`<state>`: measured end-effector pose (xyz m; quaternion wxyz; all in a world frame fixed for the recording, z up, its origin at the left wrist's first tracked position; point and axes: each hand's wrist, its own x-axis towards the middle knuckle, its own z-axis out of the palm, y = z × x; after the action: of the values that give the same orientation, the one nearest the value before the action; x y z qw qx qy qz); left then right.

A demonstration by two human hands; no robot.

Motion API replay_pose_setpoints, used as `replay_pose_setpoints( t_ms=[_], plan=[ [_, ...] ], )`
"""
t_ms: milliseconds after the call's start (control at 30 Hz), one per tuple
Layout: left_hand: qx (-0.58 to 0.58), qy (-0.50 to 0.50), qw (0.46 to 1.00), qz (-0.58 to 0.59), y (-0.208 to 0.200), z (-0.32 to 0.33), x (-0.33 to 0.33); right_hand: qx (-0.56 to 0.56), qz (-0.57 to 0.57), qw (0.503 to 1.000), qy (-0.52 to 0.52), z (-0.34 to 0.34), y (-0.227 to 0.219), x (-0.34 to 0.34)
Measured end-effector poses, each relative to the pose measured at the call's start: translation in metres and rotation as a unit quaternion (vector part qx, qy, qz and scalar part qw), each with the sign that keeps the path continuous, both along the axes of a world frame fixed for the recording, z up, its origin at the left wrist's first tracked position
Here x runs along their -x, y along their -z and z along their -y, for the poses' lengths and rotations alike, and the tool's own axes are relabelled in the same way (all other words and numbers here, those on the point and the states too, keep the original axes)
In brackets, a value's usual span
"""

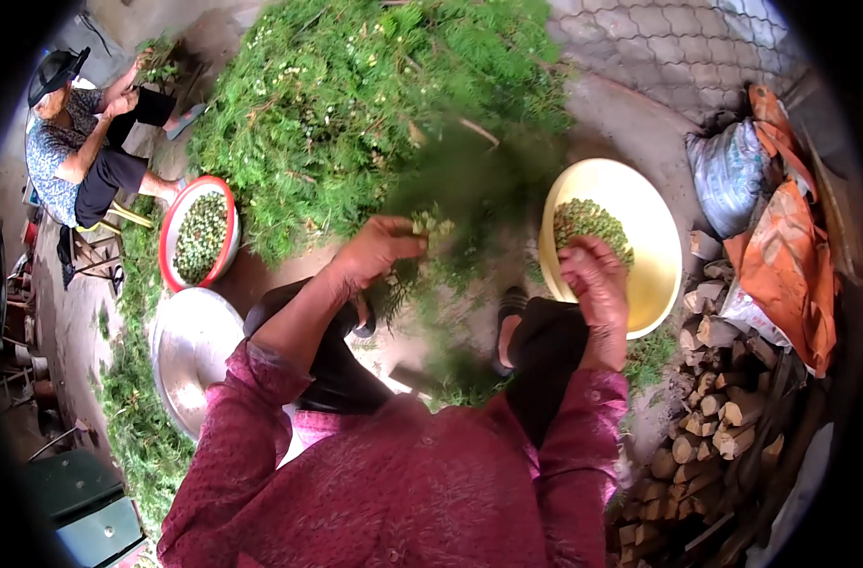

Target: The person picks up a branch from a pile of greenery, plucks small green berries from it by hand, and drops them into a yellow bowl.

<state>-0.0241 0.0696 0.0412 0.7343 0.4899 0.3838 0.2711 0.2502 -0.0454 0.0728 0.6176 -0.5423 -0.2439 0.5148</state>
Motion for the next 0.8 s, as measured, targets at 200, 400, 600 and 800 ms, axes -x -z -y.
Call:
replay_pose_setpoints(
  t_ms=[200,400,600,800],
  plan=[
    [0.046,0.090,0.994,-0.047,0.014,0.007,-0.016,-0.011,0.106,0.991,-0.085,-0.004,0.005,0.028],
    [0.077,0.122,0.990,0.006,0.019,0.009,-0.031,-0.052,0.145,0.979,-0.133,-0.016,0.019,0.043],
    [0.053,0.215,0.975,0.005,0.002,0.009,-0.028,-0.015,0.257,0.945,-0.200,-0.031,0.024,0.053],
    [0.037,0.223,0.974,0.028,-0.002,0.012,-0.037,0.021,0.160,0.959,-0.234,-0.027,0.021,0.049]
  ],
)
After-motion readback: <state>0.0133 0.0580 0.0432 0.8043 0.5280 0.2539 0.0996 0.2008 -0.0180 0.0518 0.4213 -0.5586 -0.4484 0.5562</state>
